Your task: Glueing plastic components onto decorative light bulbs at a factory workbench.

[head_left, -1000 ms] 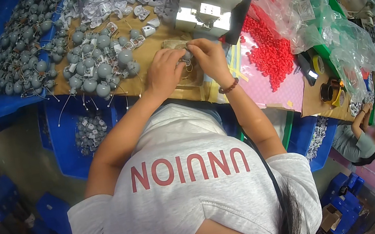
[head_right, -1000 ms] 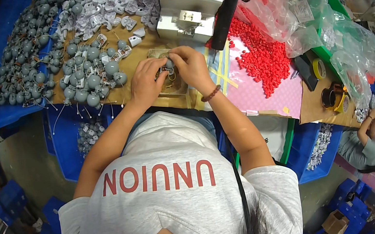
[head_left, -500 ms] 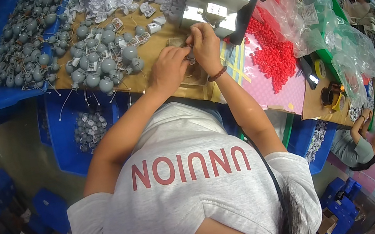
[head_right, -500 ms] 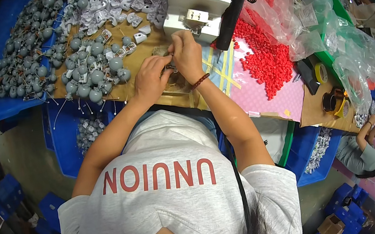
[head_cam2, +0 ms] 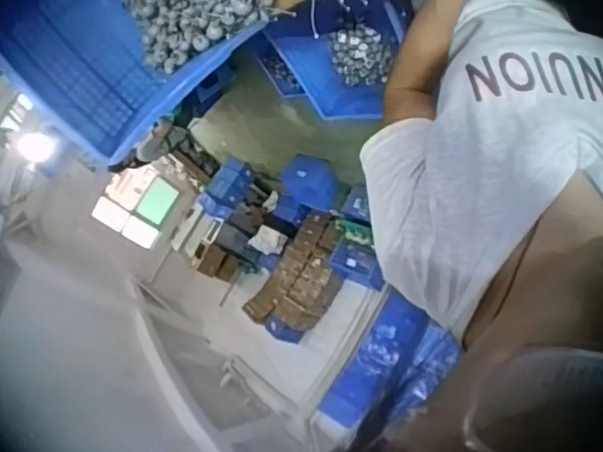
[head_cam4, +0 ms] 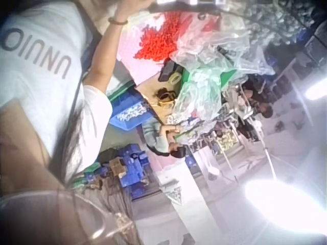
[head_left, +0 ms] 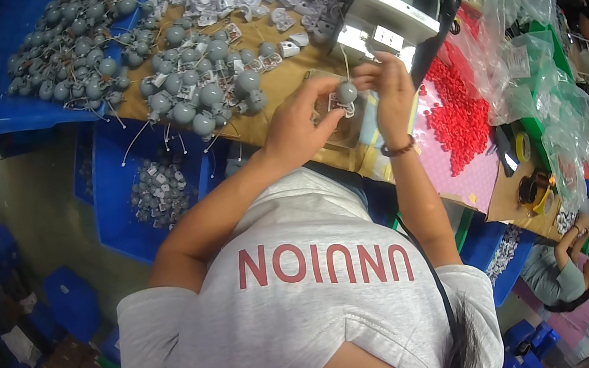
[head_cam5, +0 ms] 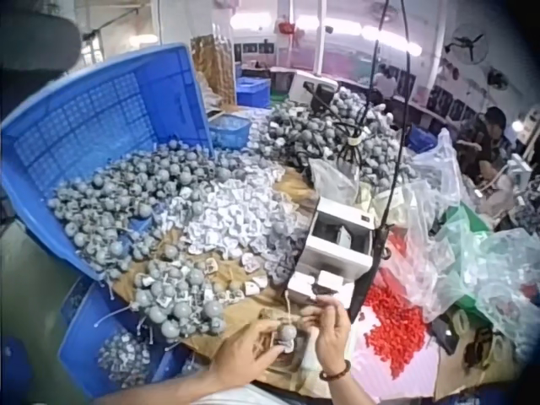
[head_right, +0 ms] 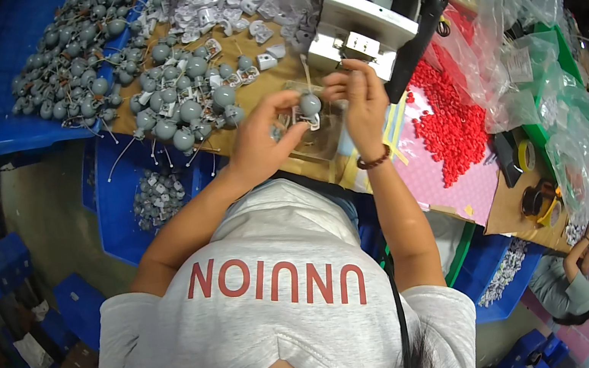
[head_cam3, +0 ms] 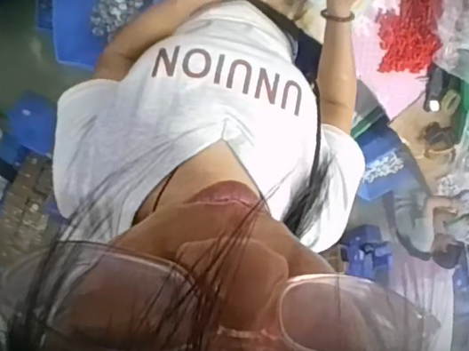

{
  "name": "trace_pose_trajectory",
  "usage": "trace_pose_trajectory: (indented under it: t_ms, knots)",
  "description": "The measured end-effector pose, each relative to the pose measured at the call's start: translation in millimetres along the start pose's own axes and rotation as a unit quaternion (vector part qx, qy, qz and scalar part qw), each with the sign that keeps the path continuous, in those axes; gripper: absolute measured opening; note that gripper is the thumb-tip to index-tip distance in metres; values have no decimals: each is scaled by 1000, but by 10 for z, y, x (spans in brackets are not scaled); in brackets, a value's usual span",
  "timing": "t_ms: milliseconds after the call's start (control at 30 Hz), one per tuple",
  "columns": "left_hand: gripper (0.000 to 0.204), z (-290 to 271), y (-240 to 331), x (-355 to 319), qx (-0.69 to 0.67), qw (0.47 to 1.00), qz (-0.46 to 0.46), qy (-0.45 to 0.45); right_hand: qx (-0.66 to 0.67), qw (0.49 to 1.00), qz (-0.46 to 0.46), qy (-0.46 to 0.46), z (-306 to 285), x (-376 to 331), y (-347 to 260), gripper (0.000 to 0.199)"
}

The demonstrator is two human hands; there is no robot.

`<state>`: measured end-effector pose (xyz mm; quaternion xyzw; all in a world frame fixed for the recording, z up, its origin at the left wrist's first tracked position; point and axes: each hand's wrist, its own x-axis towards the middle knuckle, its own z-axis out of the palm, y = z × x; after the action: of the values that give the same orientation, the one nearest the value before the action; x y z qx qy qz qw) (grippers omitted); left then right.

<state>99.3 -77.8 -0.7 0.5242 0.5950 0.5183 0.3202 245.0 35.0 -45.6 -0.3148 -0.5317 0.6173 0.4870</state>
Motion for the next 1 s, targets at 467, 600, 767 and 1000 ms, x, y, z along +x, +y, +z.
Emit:
trace_pose_trajectory:
  t_ms: [467, 600, 767, 1000]
  knots:
    - [30, -1630, -313, 314, 539, 842, 4, 22, -375, 923, 0, 83, -1610, -115, 112, 17]
    - [30, -1030, -224, 632, 461, 885, 58, 12, -662, 746, -60, 31, -1875, -109, 64, 18]
    - [37, -474, -797, 961, 471, 878, 35, -76, -731, 679, -60, 3, -1926, -22, 92, 19]
    - [32, -378, -856, 1033, 466, 882, 74, -12, -752, 657, -54, -8, -1977, 112, 145, 14]
